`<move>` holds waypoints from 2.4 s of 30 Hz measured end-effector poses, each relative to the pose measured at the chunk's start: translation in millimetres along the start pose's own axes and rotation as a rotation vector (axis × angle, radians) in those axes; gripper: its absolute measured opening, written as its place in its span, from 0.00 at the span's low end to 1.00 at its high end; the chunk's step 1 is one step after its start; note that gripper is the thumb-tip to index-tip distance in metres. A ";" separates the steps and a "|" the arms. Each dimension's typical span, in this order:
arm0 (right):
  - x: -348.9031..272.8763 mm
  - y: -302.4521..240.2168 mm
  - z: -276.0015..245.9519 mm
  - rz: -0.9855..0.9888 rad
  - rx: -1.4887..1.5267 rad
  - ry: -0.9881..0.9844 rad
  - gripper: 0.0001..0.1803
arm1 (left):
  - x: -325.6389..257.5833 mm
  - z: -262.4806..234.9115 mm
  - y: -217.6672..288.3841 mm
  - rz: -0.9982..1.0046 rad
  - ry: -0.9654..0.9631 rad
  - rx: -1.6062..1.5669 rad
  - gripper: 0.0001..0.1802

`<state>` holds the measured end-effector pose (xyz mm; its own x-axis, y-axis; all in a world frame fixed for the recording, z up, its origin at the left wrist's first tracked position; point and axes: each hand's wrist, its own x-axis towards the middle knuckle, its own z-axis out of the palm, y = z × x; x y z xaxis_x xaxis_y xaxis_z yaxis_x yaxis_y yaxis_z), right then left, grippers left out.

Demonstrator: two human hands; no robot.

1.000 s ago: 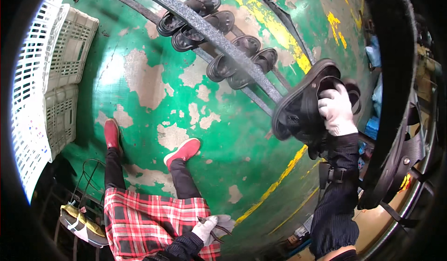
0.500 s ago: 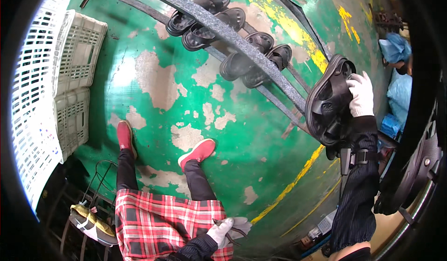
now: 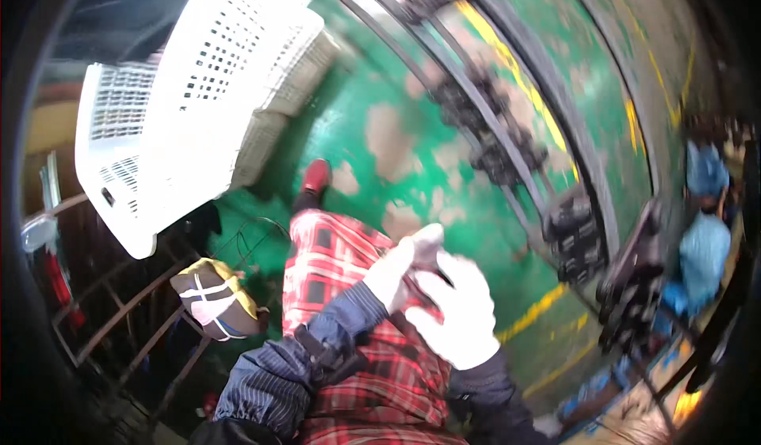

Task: The person picks up a sandal from a basket, trims excess material from the straps and sole using shears, and places it onto a rack, repeating the process for several sandals.

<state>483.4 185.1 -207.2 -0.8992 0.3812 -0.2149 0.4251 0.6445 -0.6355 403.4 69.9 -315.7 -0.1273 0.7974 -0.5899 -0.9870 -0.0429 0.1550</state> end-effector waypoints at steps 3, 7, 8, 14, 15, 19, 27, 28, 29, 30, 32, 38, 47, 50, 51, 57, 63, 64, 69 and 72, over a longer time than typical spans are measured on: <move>54.3 -43.6 23.4 -0.116 -0.065 0.002 0.22 | -25.1 27.1 78.8 0.125 0.018 0.167 0.42; 139.8 -107.4 33.1 -0.253 -0.071 -0.005 0.20 | -67.4 42.6 189.3 0.475 0.151 0.810 0.35; 170.5 -121.2 36.6 -0.014 0.266 -0.160 0.19 | -78.4 52.7 225.9 0.452 0.184 0.769 0.35; 390.9 -243.4 36.3 -0.132 0.475 0.031 0.18 | -84.9 -4.9 476.6 0.728 0.391 0.906 0.32; 436.9 -241.5 40.1 -0.371 0.248 0.069 0.17 | -68.7 -40.3 517.8 0.778 0.548 1.001 0.31; 541.0 -208.4 108.7 -0.242 0.052 0.149 0.16 | 25.6 -192.5 655.8 0.331 1.215 1.061 0.58; 568.3 -223.6 126.2 -0.370 -0.047 0.155 0.14 | 92.8 -324.2 697.3 0.154 1.760 0.717 0.44; 567.5 -229.6 125.8 -0.361 -0.075 0.144 0.15 | 75.0 -346.7 678.4 0.330 1.766 0.749 0.42; 567.0 -233.7 130.5 -0.344 -0.121 0.170 0.17 | 45.8 -368.9 661.6 0.524 1.780 0.781 0.41; 567.4 -239.3 131.8 -0.319 -0.122 0.151 0.18 | 12.5 -370.5 649.7 0.751 1.717 0.669 0.36; 566.7 -225.0 124.3 -0.268 -0.134 0.130 0.19 | -12.7 -303.8 627.6 0.750 1.594 0.809 0.33; 489.6 -262.3 98.2 -0.214 0.389 -0.190 0.36 | -157.3 -85.8 568.8 0.895 1.354 1.426 0.34; 322.0 -229.2 15.1 -0.023 0.555 -0.013 0.23 | -166.2 122.7 437.2 1.215 0.512 1.484 0.25; 289.4 -196.8 -15.9 0.090 0.507 0.165 0.26 | -177.5 136.9 399.6 1.081 0.412 1.462 0.17; 279.2 -198.3 -30.5 0.196 0.596 0.162 0.26 | -179.1 137.2 380.5 0.968 0.436 1.400 0.13; 212.6 -157.3 -59.4 0.319 1.080 0.054 0.23 | -124.4 114.1 319.3 0.825 0.252 0.428 0.33; 187.4 -170.9 -106.5 0.336 0.978 -0.232 0.28 | -107.3 129.8 326.4 0.304 -0.417 -0.304 0.37; 182.8 -180.3 -119.1 0.258 0.979 -0.082 0.29 | -104.5 125.6 329.4 0.280 -0.420 -0.289 0.37; 182.0 -250.9 -171.4 -0.233 0.654 -0.157 0.31 | -110.0 111.6 347.6 0.146 -0.216 -0.189 0.34; 203.4 -280.5 -143.5 -0.099 0.324 -0.153 0.31 | -125.8 140.5 357.5 0.283 -0.180 -0.034 0.32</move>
<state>196.1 176.9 33.9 -0.9498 0.2083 -0.2336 0.3026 0.4210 -0.8551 80.4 38.8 -74.8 -0.3806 0.8444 -0.3769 -0.9179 -0.2955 0.2649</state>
